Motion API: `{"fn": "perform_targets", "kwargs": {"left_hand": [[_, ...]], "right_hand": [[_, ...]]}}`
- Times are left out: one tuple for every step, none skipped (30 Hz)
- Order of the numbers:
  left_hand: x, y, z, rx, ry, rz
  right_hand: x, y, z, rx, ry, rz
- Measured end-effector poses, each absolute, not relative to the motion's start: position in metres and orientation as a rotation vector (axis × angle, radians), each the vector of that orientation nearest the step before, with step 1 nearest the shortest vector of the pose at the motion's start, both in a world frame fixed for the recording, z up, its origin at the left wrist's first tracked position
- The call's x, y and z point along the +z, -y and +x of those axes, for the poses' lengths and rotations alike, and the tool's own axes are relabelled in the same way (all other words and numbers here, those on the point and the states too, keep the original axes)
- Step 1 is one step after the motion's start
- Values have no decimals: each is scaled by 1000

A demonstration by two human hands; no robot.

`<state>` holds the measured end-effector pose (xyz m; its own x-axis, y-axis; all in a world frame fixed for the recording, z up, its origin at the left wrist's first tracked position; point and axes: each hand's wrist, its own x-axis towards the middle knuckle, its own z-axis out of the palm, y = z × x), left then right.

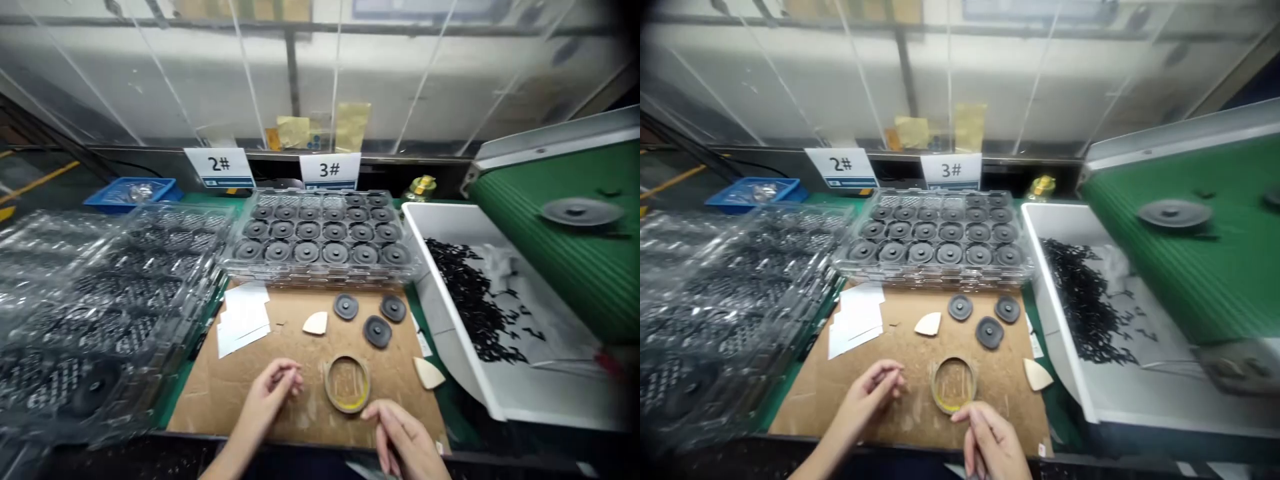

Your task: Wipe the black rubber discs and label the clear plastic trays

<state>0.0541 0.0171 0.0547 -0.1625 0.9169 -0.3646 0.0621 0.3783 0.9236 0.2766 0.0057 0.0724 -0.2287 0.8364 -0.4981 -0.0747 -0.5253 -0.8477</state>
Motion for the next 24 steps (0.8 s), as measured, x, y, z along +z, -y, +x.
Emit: {"fn": "perform_targets", "kwargs": {"left_hand": [[52,-12,33,1005,-1708,960],[51,-9,14,1032,-1833,986],[51,-7,-2,1055,-1936,1007],[51,-7,-16,1076,-2013,1017],[51,-8,-28,1092,-2072,1026],[49,-11,-37,1101,-2124,1050],[47,-15,-45,1112,-2154,1078],[43,-19,-50,1110,-2170,1141],[38,-24,-54,1068,-2190,1257],[33,-29,-57,992,-2210,1406],[27,-34,-58,898,-2226,1562],[22,-37,-59,797,-2238,1698],[17,-39,-59,706,-2244,1804],[12,-39,-58,645,-2244,1870],[8,-39,-58,630,-2234,1897],[5,-38,-58,633,-2218,1923],[2,-36,-59,631,-2205,1960],[0,-34,-59,639,-2194,1994],[-1,-31,-60,661,-2184,2016],[-1,-29,-60,698,-2176,2021],[1,-26,-59,749,-2169,2014],[4,-23,-57,807,-2151,2002],[9,-19,-54,859,-2100,1999],[15,-15,-49,903,-2006,2007]], "right_hand": [[72,-8,267,1856,1016,-1384],[71,-11,258,1860,1084,-1386],[71,-14,250,1828,1154,-1386],[71,-17,242,1769,1233,-1380],[71,-20,235,1705,1327,-1359],[71,-23,228,1650,1425,-1323],[71,-26,222,1615,1515,-1278],[71,-28,215,1605,1591,-1241],[71,-31,209,1613,1650,-1227],[72,-33,203,1627,1693,-1240],[72,-34,198,1621,1728,-1268],[71,-34,194,1577,1765,-1302],[70,-34,192,1494,1816,-1331],[68,-32,191,1364,1864,-1365],[64,-30,192,1195,1901,-1402],[58,-27,196,1007,1930,-1438],[51,-23,201,821,1951,-1486],[44,-20,208,658,1969,-1547],[35,-16,216,530,1992,-1608],[27,-13,223,440,2028,-1665],[21,-10,230,388,2077,-1711],[16,-9,235,371,2130,-1739],[14,-8,239,387,2179,-1739],[14,-8,240,430,2210,-1712]]}}
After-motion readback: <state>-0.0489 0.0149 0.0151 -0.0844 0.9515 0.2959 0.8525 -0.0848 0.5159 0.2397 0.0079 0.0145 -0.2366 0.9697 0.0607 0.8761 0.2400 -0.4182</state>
